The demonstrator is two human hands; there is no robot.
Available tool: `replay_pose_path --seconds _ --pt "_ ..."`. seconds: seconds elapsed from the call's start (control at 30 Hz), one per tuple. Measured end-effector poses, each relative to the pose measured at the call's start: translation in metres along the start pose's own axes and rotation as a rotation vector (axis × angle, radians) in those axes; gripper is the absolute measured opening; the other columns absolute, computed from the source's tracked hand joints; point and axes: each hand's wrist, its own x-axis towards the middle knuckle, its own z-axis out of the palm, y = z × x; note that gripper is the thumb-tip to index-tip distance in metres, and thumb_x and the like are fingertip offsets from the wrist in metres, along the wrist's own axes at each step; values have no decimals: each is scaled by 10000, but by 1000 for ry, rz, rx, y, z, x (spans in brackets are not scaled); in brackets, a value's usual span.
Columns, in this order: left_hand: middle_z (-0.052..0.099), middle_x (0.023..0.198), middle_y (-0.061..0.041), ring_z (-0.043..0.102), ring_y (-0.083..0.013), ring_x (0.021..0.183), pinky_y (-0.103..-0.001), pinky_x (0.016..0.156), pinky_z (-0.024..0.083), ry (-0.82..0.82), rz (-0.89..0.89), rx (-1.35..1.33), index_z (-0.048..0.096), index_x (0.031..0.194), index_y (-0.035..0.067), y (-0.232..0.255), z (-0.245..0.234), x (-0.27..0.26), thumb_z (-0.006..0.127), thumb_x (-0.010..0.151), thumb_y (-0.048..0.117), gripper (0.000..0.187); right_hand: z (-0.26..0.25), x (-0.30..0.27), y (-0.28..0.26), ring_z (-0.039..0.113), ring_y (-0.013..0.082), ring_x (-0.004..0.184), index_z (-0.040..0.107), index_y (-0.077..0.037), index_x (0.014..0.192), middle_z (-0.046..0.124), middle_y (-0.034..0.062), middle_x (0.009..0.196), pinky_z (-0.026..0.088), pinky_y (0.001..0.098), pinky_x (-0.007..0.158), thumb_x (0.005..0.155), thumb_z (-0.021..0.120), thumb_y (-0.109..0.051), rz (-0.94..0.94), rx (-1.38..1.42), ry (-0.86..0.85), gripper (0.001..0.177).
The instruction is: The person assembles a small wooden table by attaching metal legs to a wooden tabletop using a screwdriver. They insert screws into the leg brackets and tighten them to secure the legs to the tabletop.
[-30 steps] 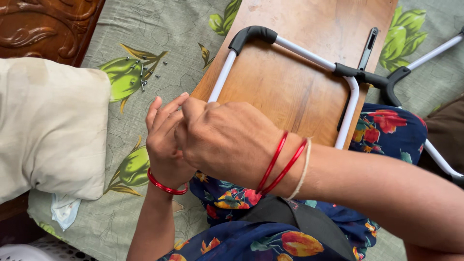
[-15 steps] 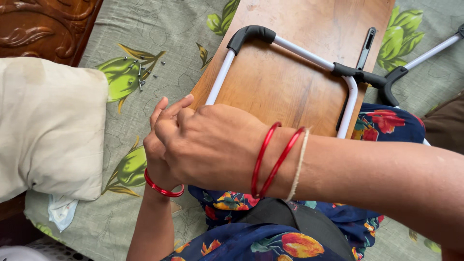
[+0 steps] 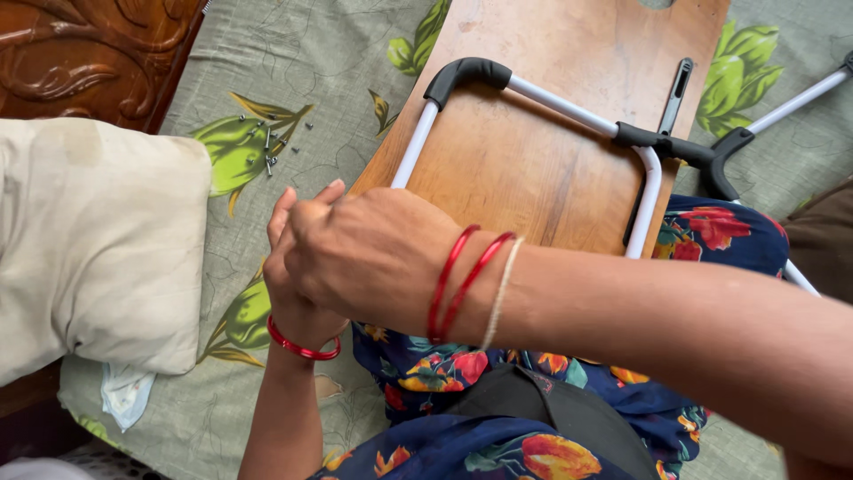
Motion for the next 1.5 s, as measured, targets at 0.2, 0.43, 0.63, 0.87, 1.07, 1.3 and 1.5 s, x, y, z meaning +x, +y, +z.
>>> replay_pose_path --seconds 0.2,0.43,0.63,0.87,1.07,1.3,1.5 --pt "729 1133 -122 621 -354 1376 -591 1266 288 -44 8 -77 694 1051 46 -2 5 -6 705 882 299 304 -4 -18 2 700 250 699 723 -40 703 676 125 798 552 388 523 777 700 -202 -202 -172 -70 180" --pt "748 1155 -107 606 -361 1380 -604 1256 265 -94 13 -31 722 1101 45 -2 11 1 676 911 247 281 -9 -25 16 699 260 604 719 -129 644 685 73 658 530 424 483 781 727 -232 34 132 -122 171" --pt "703 1295 -171 612 -338 1367 -575 1296 282 -35 -45 -65 693 1193 32 -9 15 -5 702 930 258 348 5 -4 15 705 233 646 723 -91 754 685 65 755 522 406 498 771 709 -244 46 -51 -77 155" --pt "677 1355 -137 546 -364 1407 -571 1247 277 -127 13 97 655 1249 38 -26 4 -25 727 844 283 479 -2 -18 8 641 225 714 744 -45 760 627 63 847 450 363 533 757 657 -349 -422 -370 135 316" --pt "524 1530 -232 486 -400 1447 -460 1202 383 -33 -281 -44 506 1466 -4 -57 20 -46 764 888 213 669 -8 -10 4 649 221 633 744 -126 647 658 13 650 426 381 459 769 686 -255 -519 -207 -355 186" --pt "566 1441 -232 549 -376 1351 -432 1118 445 -84 -425 -72 452 1482 -24 -79 41 -59 829 780 220 834 -12 11 5 718 250 628 741 -135 627 691 34 636 488 405 429 769 704 -246 -315 -188 -547 184" --pt "608 1445 -211 579 -368 1339 -436 1111 465 -38 -500 -81 474 1495 19 -71 48 -56 810 832 202 766 -11 10 22 715 261 574 715 -130 629 702 78 601 508 402 464 795 695 -234 -108 -128 -337 198"
